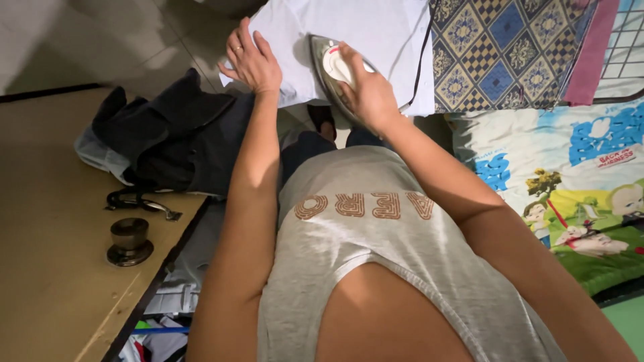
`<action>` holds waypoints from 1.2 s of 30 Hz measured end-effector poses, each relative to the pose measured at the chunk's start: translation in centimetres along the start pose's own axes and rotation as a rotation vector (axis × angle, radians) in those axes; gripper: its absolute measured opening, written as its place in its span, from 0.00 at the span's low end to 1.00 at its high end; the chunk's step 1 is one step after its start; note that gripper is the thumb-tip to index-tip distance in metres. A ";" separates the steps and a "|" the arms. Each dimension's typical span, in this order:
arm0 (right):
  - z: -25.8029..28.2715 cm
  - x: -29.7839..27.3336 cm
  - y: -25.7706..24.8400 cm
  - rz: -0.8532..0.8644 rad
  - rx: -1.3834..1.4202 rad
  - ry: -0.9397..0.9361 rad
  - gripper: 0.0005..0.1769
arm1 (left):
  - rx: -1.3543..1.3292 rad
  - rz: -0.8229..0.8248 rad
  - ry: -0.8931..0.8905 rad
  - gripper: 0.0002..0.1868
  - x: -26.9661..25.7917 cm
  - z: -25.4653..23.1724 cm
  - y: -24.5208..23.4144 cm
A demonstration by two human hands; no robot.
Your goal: The person is ironing white shirts on an ironing board.
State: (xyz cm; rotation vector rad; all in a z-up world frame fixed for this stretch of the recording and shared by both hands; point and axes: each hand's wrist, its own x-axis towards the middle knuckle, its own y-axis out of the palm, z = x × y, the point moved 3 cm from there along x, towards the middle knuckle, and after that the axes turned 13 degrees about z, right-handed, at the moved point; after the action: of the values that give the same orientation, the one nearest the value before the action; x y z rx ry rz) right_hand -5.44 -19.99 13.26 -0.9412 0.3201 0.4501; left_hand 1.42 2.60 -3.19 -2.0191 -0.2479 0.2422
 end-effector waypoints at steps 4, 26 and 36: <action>0.2 1.9 0.2 -0.015 -0.071 -0.070 0.40 | -0.033 -0.049 0.022 0.19 -0.4 0.9 0.7; -0.2 4.3 -1.3 -0.215 -0.116 -0.155 0.37 | -0.006 -0.052 0.023 0.19 -0.4 0.4 0.2; -4.7 0.3 -4.1 -0.267 -0.069 0.072 0.39 | 0.037 -0.001 -0.017 0.20 -0.4 -1.3 -1.1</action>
State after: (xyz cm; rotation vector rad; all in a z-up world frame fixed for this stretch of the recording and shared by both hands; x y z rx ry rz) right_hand -3.43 -25.85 13.38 -1.0525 0.2405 0.1843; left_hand 1.37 1.82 -1.63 -1.9812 -0.2539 0.2614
